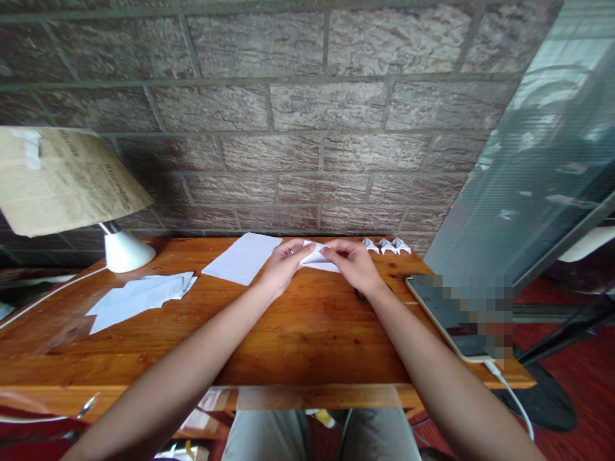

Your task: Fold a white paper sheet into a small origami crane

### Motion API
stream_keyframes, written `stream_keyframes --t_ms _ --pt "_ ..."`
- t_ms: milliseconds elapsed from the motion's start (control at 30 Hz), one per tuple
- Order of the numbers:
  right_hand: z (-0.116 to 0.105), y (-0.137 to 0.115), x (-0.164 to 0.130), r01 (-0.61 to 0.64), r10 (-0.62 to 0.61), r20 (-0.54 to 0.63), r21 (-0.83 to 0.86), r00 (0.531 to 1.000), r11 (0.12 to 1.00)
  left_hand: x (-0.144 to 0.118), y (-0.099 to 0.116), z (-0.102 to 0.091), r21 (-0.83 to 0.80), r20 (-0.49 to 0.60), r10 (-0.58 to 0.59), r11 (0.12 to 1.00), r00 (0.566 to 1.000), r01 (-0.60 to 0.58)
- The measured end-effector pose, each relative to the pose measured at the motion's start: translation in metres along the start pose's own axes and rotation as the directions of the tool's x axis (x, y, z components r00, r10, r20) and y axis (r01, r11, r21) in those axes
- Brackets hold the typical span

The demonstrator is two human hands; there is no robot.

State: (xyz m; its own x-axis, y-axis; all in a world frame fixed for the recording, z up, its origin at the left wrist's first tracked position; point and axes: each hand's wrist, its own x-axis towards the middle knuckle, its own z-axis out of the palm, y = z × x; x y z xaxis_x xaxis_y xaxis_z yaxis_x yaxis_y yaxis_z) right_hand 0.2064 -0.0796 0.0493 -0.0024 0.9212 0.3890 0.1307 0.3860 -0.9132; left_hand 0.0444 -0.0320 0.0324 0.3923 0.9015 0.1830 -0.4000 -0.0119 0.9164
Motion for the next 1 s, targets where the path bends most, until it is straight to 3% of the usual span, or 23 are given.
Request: stream_keyframes --t_ms 333,633,1000 --pt "-0.002 -0.004 0.000 -0.087 0.084 0.033 0.117 0.996 0.989 0.001 0.000 -0.001 0.027 0.011 0.080 0.996 0.997 -0.080" --pt "-0.002 -0.002 0.001 -0.121 0.116 0.034 0.198 0.993 0.973 -0.002 0.009 -0.001 0.263 0.016 0.247 0.934 0.969 -0.242" --pt "-0.003 -0.002 0.001 -0.083 0.082 0.011 0.169 0.997 0.982 -0.002 0.015 -0.003 0.326 0.057 0.231 0.915 0.971 -0.237"
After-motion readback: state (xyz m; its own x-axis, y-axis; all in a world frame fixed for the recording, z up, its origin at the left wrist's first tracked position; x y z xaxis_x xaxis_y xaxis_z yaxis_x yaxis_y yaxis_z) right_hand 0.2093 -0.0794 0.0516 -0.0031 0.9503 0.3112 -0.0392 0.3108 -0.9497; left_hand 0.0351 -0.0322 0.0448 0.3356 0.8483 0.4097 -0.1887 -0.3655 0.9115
